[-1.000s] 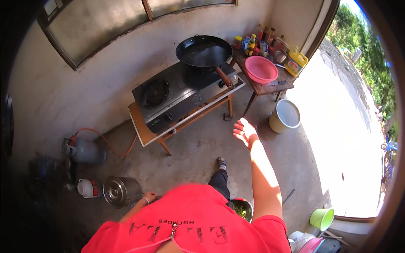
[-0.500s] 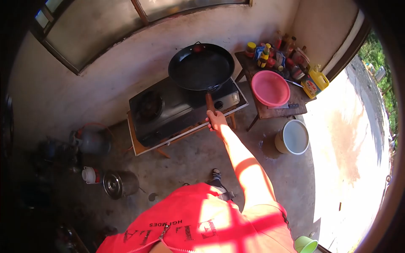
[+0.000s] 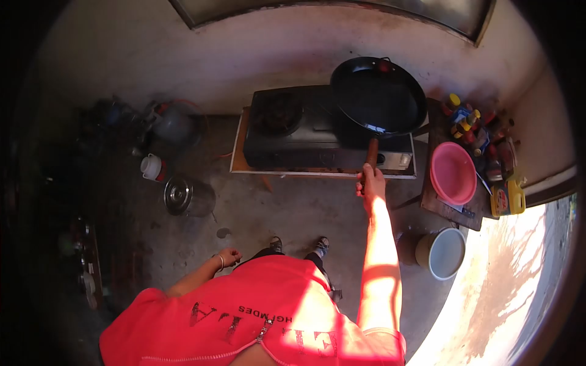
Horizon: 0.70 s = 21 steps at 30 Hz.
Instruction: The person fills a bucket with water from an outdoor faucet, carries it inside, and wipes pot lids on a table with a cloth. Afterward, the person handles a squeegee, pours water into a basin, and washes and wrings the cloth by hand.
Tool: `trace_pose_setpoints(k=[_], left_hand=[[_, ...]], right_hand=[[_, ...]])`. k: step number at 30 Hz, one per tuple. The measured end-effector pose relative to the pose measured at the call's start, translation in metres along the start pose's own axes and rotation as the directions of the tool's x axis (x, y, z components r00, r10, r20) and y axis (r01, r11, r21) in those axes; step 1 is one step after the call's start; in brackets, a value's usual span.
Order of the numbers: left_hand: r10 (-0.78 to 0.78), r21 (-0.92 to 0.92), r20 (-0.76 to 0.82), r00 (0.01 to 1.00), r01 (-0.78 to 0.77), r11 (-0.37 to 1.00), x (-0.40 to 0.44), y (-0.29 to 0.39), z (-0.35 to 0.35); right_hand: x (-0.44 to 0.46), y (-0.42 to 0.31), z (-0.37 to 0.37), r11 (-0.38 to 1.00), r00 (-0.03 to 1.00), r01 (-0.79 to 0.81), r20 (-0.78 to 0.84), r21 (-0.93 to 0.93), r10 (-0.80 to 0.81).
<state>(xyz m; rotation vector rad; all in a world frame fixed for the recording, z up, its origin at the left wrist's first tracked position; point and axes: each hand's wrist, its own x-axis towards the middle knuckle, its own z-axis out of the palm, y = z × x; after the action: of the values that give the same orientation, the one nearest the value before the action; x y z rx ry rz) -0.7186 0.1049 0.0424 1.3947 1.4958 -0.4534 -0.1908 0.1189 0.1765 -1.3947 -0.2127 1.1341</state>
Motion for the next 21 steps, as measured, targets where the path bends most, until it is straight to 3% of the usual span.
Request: trace_pose_setpoints(k=[4,7,8,9,10,11,13,14,16,17,19,20,21], left_hand=[[0.058,0.1,-0.082,0.995,-0.05,0.994,-0.009,-0.021,0.012],[-0.005,-0.097,-0.117,0.993,-0.006,0.995,-0.011,-0.036,0.022],[-0.012,-0.129,-0.121,0.993,-0.004,0.992,-0.01,-0.046,0.026],[0.035,0.011,-0.059,0.998,-0.034,0.999,-0.009,-0.056,0.028],[0.07,0.146,0.002,0.998,-0.07,0.987,-0.009,-0.067,0.03],[0.059,0.111,-0.018,0.998,-0.057,0.992,-0.014,-0.077,0.033],[0.081,0.123,0.065,0.995,-0.088,0.989,-0.029,-0.092,0.036],[0.074,0.035,-0.022,0.997,-0.073,0.997,-0.029,-0.112,0.045],[-0.012,-0.082,-0.048,0.999,0.008,0.997,-0.056,-0.126,0.036],[-0.089,-0.17,-0.043,0.995,0.081,0.982,-0.069,-0.137,0.031],[-0.11,-0.277,-0.1,0.989,0.079,0.958,-0.069,-0.189,0.041],[-0.146,-0.315,-0.116,0.982,0.103,0.944,-0.065,-0.221,0.048],[-0.182,-0.356,-0.128,0.975,0.126,0.926,-0.066,-0.249,0.055]], right_hand=[[-0.004,0.015,-0.014,0.976,0.995,-0.103,0.025,0.191,0.1],[-0.011,0.053,-0.043,0.955,0.982,-0.128,-0.102,0.268,0.161],[-0.011,0.078,-0.058,0.971,0.969,-0.18,-0.14,0.16,0.203],[-0.016,0.099,-0.07,0.972,0.955,-0.23,-0.179,0.051,0.235],[-0.033,0.116,-0.068,0.943,0.945,-0.31,-0.145,-0.119,0.292],[-0.065,0.124,-0.049,0.866,0.95,-0.305,-0.065,-0.396,0.305],[-0.105,0.162,-0.028,0.702,0.783,-0.278,0.269,-0.656,0.561],[-0.118,0.193,-0.019,0.594,0.678,-0.276,0.285,-0.756,0.677],[-0.149,0.228,0.02,0.573,0.427,-0.214,0.452,-0.791,0.783],[-0.169,0.229,0.056,0.562,0.414,-0.19,0.453,-0.805,0.789],[-0.212,0.216,0.129,0.352,0.512,0.101,0.352,-0.931,0.783],[-0.219,0.229,0.144,0.339,0.511,0.122,0.352,-0.933,0.785],[-0.224,0.247,0.156,0.376,0.447,0.128,0.392,-0.918,0.804]])
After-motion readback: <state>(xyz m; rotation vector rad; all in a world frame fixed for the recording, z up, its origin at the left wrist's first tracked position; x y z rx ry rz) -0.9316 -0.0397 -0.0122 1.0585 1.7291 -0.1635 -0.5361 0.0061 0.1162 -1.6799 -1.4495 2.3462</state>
